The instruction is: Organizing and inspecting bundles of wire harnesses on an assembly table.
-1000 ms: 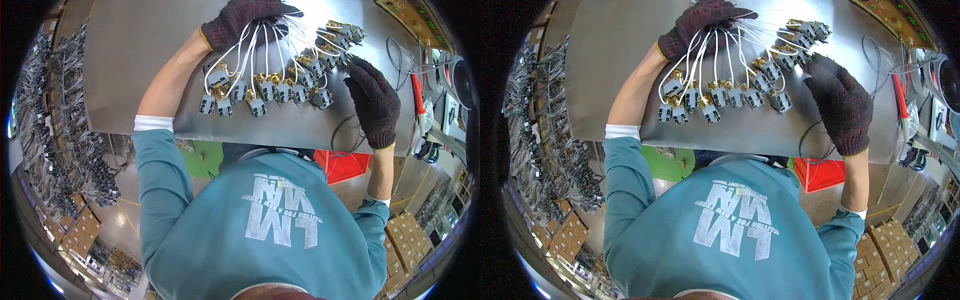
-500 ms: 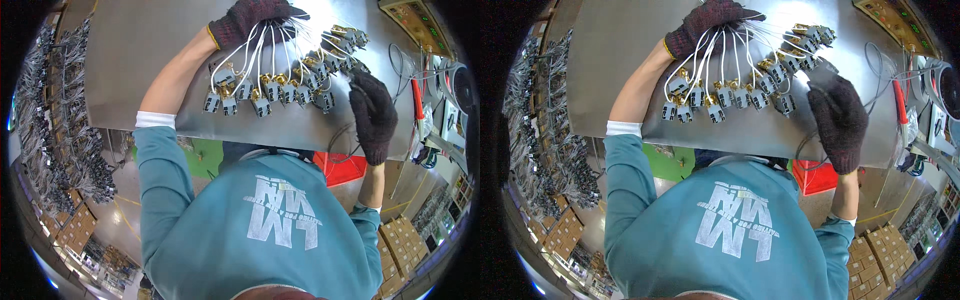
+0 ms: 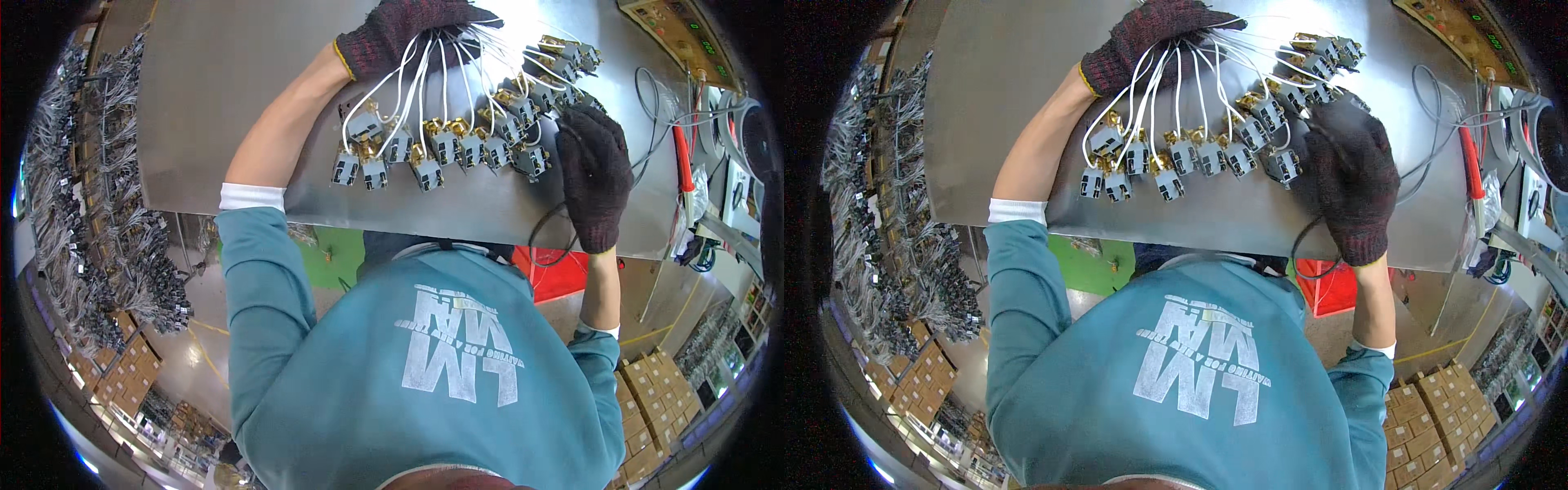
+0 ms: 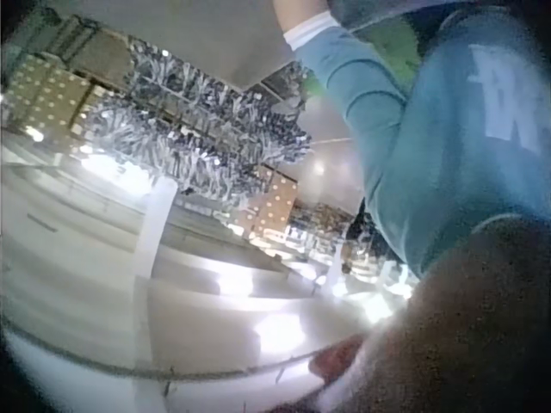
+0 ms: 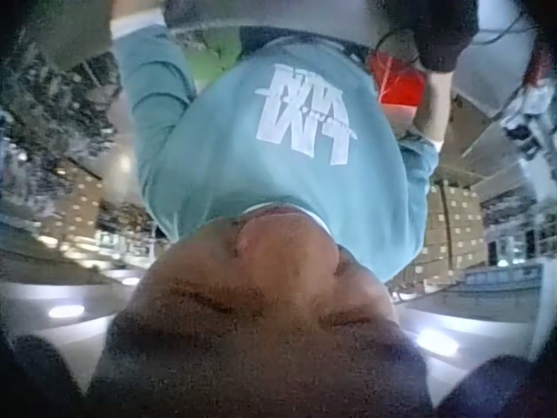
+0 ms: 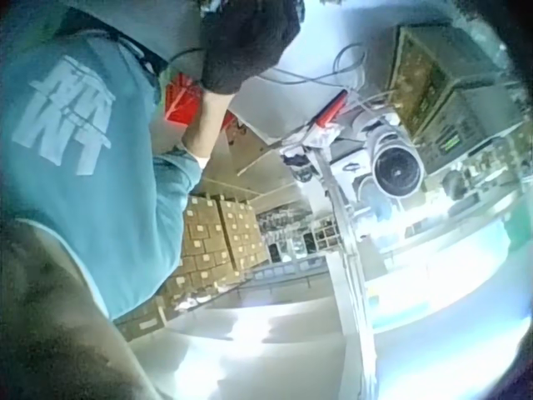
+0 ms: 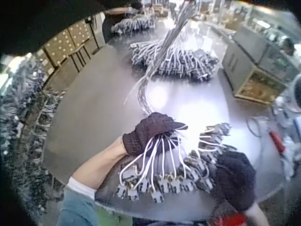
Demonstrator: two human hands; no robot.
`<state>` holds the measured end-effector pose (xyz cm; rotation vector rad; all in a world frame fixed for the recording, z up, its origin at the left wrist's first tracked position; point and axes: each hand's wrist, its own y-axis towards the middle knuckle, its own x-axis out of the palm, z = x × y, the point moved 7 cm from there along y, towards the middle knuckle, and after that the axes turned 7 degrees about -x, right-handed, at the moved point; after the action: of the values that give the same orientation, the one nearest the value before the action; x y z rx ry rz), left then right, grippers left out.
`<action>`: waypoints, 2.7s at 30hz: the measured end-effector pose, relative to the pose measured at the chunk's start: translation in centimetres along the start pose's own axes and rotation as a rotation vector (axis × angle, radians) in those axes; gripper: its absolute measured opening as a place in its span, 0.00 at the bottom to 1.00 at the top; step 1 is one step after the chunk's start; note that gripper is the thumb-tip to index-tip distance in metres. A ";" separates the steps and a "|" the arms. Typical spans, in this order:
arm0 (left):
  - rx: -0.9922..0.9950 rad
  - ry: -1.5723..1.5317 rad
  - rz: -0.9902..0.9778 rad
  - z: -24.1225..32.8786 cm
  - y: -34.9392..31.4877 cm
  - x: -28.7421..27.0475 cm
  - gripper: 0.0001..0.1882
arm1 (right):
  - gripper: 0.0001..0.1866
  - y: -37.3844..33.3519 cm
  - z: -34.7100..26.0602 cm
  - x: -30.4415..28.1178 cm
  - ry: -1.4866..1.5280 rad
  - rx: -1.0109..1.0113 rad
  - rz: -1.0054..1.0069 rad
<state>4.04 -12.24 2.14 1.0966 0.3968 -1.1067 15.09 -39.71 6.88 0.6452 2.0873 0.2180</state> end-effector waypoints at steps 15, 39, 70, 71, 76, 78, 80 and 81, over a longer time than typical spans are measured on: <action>0.042 0.116 0.010 0.9 -0.1 -0.5 0.36 | 0.23 2.7 -2.6 -0.5 -0.399 -0.292 -0.251; -0.055 0.112 -0.053 -0.3 -0.4 -0.1 0.35 | 0.16 -3.2 -2.1 -2.3 0.172 0.234 -0.172; -0.097 0.284 -0.100 0.4 0.2 0.6 0.35 | 0.18 -0.4 -3.5 -2.6 -0.108 -0.089 -0.362; -0.066 0.206 -0.039 0.1 -0.2 0.5 0.35 | 0.17 0.0 -2.5 -2.5 0.110 0.129 -0.290; -0.040 0.288 -0.045 1.4 0.2 0.1 0.36 | 0.16 0.4 0.8 0.5 0.379 0.253 -0.197; -0.037 0.103 0.010 -0.8 -0.5 0.6 0.36 | 0.17 1.6 -0.4 0.4 0.165 0.070 -0.223; -0.096 0.250 -0.093 -0.3 0.4 1.4 0.35 | 0.18 1.8 -1.7 0.6 -0.060 -0.092 -0.234; -0.137 0.384 -0.155 0.7 0.9 1.4 0.34 | 0.18 1.7 -1.9 0.7 -0.138 -0.083 -0.251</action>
<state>5.27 -13.49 1.87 1.1712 0.8605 -0.9851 13.85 -37.74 8.07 0.3348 1.9921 0.1129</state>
